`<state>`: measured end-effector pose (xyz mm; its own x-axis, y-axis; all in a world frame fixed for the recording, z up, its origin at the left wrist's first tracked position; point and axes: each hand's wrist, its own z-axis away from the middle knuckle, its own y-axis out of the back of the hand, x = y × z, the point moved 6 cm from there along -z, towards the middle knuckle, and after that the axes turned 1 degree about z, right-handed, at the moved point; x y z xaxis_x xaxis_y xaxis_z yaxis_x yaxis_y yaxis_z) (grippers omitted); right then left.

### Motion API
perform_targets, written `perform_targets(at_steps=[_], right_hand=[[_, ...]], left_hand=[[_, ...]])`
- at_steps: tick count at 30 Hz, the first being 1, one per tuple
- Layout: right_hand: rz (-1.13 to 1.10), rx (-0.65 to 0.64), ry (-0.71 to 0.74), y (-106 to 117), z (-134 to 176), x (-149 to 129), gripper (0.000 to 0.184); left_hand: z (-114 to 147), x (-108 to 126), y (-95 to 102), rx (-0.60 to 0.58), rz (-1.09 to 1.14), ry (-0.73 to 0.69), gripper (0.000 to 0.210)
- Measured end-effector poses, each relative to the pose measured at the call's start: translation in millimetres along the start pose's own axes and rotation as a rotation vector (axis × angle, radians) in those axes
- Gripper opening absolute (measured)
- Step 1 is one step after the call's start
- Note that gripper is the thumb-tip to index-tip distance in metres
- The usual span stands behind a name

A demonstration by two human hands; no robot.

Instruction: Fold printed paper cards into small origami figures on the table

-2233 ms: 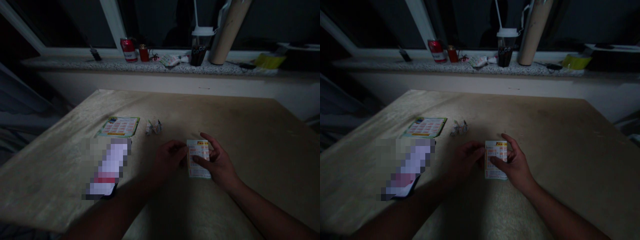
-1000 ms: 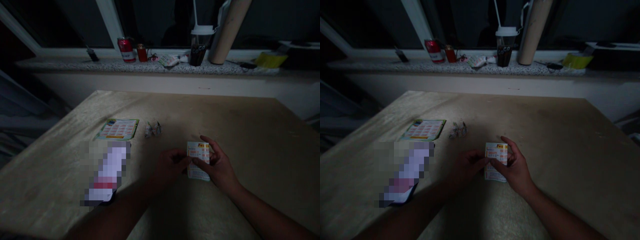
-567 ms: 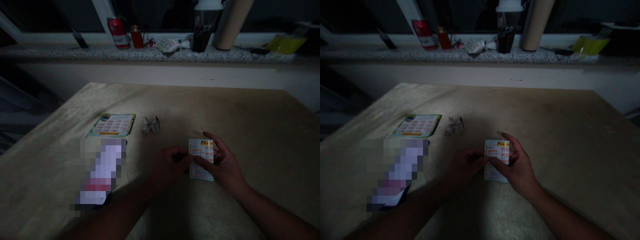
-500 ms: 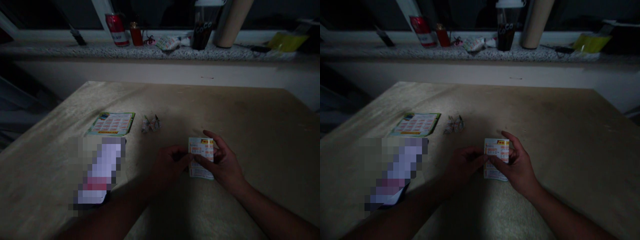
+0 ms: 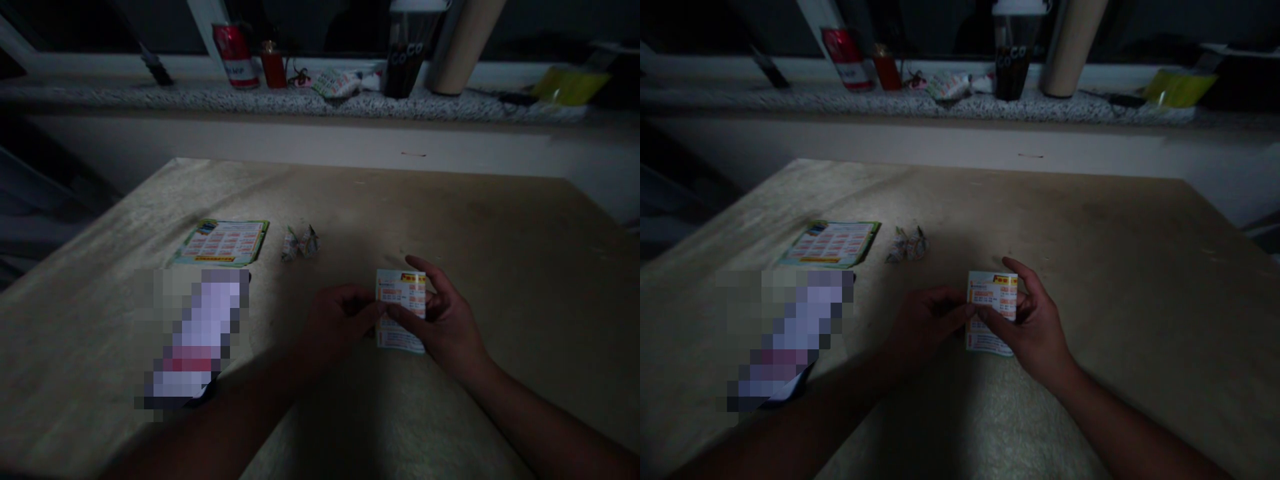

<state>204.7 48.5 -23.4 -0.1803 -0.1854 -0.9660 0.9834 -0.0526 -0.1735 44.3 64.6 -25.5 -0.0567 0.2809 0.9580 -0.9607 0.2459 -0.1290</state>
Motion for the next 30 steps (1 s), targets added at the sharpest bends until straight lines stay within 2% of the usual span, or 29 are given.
perform_targets(at_steps=[8, 30], right_hand=[[0.056, 0.017, 0.029, 0.4, 0.3, -3.6, 0.082], [0.019, 0.010, -0.010, -0.2, 1.6, -3.9, 0.080]], left_hand=[[0.8, -0.4, -0.6, -0.003, -0.008, 0.006, 0.018], [1.6, -1.1, -1.2, -0.024, 0.005, 0.011, 0.018]])
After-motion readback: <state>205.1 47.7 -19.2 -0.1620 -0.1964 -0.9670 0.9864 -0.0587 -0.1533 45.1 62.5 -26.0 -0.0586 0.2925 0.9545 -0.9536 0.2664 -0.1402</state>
